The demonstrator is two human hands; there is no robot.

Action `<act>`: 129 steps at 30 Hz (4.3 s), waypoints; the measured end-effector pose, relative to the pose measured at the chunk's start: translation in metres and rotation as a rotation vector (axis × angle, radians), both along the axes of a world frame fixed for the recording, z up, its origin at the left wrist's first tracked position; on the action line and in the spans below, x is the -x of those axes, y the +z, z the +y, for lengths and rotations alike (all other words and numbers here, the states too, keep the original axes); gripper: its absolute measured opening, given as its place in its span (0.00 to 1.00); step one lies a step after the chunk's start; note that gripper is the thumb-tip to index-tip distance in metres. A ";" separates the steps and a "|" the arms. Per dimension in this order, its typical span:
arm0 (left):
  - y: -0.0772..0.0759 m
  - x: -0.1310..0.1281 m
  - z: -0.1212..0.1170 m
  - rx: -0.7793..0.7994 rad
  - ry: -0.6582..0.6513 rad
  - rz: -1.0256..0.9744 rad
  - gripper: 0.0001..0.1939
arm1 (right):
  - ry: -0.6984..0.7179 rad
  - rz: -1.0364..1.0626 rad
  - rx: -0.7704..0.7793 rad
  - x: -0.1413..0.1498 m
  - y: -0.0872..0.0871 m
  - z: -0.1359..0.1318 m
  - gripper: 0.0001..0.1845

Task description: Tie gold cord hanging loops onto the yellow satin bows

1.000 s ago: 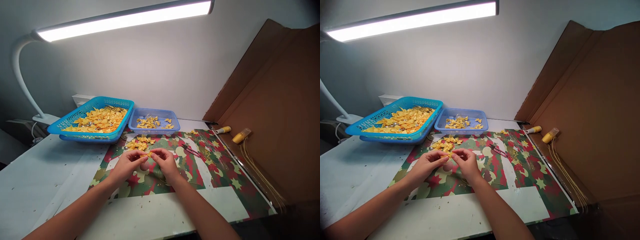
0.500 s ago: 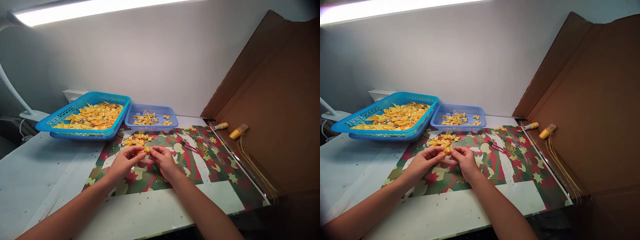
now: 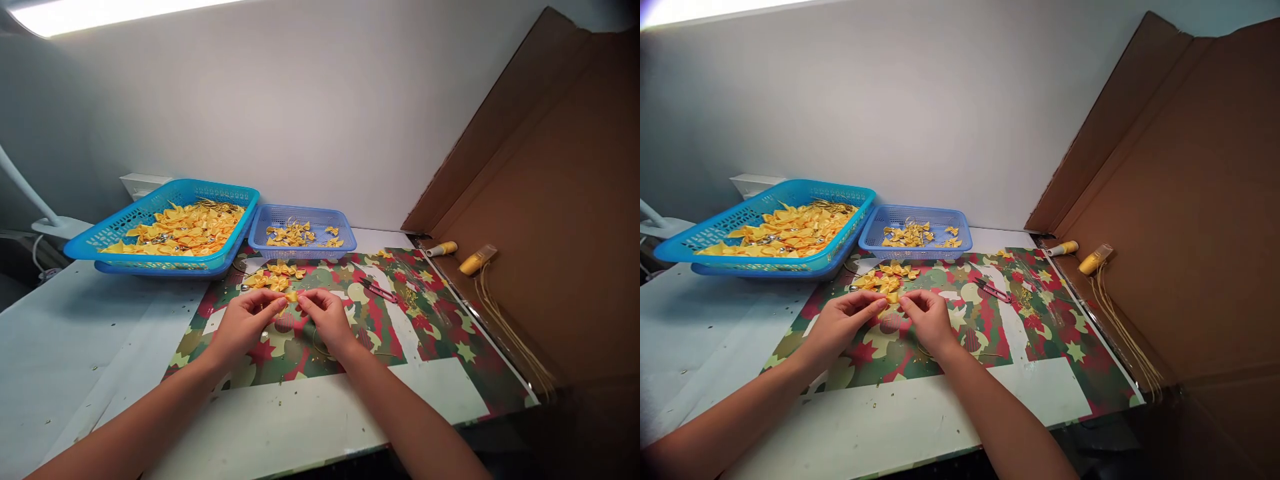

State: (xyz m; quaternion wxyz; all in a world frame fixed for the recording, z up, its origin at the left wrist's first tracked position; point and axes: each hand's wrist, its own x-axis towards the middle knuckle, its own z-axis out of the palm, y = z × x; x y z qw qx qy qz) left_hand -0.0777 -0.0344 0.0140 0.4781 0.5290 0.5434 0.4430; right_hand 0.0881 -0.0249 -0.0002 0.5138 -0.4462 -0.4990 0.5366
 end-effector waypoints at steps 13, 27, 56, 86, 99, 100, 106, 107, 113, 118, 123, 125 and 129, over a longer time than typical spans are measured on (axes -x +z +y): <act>-0.001 -0.009 -0.007 -0.072 -0.111 -0.132 0.11 | 0.044 -0.837 -0.248 -0.076 0.020 0.020 0.02; 0.000 -0.010 -0.007 0.249 -0.069 -0.244 0.11 | 0.210 -1.430 -0.353 -0.038 0.013 0.009 0.08; -0.005 -0.014 -0.007 0.347 -0.020 -0.649 0.19 | 0.260 0.286 0.215 -0.023 0.009 0.001 0.24; -0.007 -0.006 -0.005 -0.041 -0.090 -0.258 0.14 | 0.376 0.345 0.205 0.001 -0.002 -0.015 0.24; -0.019 0.000 0.001 0.000 -0.039 -0.293 0.13 | 0.276 -0.201 -0.143 -0.018 0.013 -0.008 0.16; -0.019 0.000 0.001 0.006 -0.030 -0.289 0.14 | 0.297 -0.176 -0.125 -0.017 0.012 -0.008 0.18; 0.002 0.004 0.005 0.044 0.095 -0.465 0.19 | 0.300 -0.042 0.071 -0.028 0.007 0.001 0.24; 0.008 0.006 0.006 0.029 0.128 -0.506 0.19 | 0.286 -0.057 0.088 -0.030 0.007 0.003 0.23; 0.026 0.014 0.008 -0.012 0.187 -0.605 0.20 | 0.635 0.000 0.279 -0.025 0.012 -0.003 0.26; 0.034 0.027 0.016 -0.093 0.246 -0.677 0.21 | 0.880 0.014 0.408 -0.041 0.021 0.002 0.22; 0.048 0.044 0.023 -0.238 0.280 -0.757 0.16 | 0.684 -0.070 0.373 -0.080 0.025 0.017 0.25; 0.050 0.047 0.024 -0.253 0.286 -0.779 0.18 | 0.610 -0.088 0.344 -0.094 0.026 0.021 0.26; 0.049 0.049 0.027 -0.283 0.318 -0.789 0.24 | 0.511 -0.187 0.326 -0.116 0.028 0.024 0.27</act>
